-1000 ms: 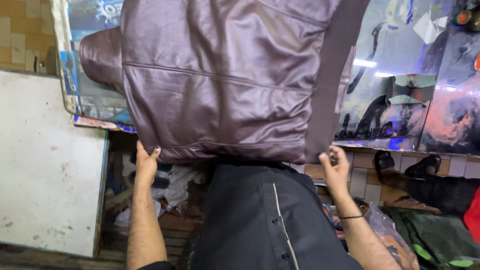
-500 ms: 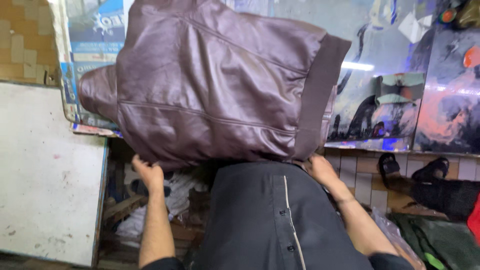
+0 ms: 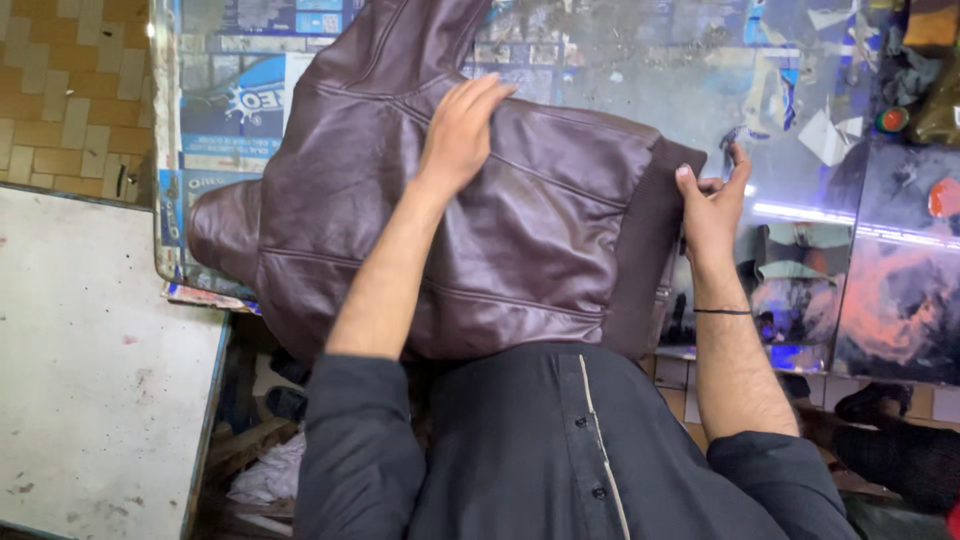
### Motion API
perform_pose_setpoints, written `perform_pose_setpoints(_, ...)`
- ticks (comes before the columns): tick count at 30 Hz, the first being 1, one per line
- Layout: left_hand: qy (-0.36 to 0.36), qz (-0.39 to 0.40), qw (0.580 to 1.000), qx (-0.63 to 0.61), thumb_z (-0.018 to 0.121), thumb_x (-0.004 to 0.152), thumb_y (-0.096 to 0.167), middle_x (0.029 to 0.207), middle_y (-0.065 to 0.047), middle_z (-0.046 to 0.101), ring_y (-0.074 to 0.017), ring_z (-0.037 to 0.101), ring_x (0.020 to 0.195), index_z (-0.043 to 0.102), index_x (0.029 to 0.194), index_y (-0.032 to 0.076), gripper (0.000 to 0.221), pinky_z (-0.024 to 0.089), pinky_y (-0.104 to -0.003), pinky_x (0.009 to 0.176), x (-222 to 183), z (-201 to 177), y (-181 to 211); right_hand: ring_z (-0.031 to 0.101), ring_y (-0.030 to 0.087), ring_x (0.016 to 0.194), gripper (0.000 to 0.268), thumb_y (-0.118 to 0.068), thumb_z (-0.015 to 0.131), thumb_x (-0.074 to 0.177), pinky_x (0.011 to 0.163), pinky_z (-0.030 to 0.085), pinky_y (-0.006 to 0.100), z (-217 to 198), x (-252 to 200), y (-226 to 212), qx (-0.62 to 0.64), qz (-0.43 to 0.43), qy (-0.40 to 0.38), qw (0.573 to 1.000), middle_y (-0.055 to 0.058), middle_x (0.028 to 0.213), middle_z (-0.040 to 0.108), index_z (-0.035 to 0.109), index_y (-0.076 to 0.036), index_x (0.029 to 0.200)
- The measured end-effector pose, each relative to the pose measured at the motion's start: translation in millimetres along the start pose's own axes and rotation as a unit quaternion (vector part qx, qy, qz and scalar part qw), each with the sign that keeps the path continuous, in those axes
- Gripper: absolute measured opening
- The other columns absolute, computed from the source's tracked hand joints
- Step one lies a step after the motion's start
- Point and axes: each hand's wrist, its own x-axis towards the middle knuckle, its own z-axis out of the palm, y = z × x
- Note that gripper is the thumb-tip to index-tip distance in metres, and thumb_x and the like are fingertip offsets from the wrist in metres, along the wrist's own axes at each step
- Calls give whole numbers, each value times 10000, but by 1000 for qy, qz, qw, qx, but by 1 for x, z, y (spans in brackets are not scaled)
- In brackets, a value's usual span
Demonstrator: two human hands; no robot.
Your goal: The person scrubs a brown leather jacket with a small abrasive block on a cluttered workbench. They wipe the front, sleeves, and back, then zip the jacket closed and continue scrubbing the back surface.
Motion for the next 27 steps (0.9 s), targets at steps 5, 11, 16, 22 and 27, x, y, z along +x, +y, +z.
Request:
perform_pose_setpoints(5,-250,79,958,117,617,936,136,1194,-140,709,-296,641,1163,688,1261,50,343,312,-537,1151,48,9,-84,535,135,662,476,-129,770,944,624,440,323,11,10,-13,-154,2,-1,988,71,873,691,576,-76,1376)
perform_pose_setpoints(11,-284,168,909,255,742,925,642,947,-20,719,-235,615,1026,719,911,130,513,332,-506,1086,55,-36,-153,655,238,918,156,49,689,1005,828,518,363,32,71,-10,-115,-272,118,948,85,1005,743,748,-64,1094)
perform_pose_setpoints(16,-242,74,927,276,794,869,683,920,-7,693,-236,565,1001,711,913,123,568,342,-473,963,42,-37,-167,569,254,972,121,-46,795,936,884,403,398,51,114,-5,-205,-255,73,942,38,991,746,775,-123,1027)
perform_pose_setpoints(22,-345,-114,914,184,846,854,598,1091,-81,717,-303,574,1114,727,1113,107,568,335,-553,1056,63,-42,-144,558,234,1044,141,-62,767,948,997,317,415,60,116,-2,-175,-249,25,952,-19,1057,751,777,-159,1051)
perform_pose_setpoints(27,-195,4,955,222,681,824,165,1428,-231,550,-420,464,1380,647,1290,-16,501,172,-646,1203,71,38,6,561,238,1045,122,-86,802,935,977,299,422,51,118,10,-180,-265,31,947,-12,1040,760,785,-157,1033)
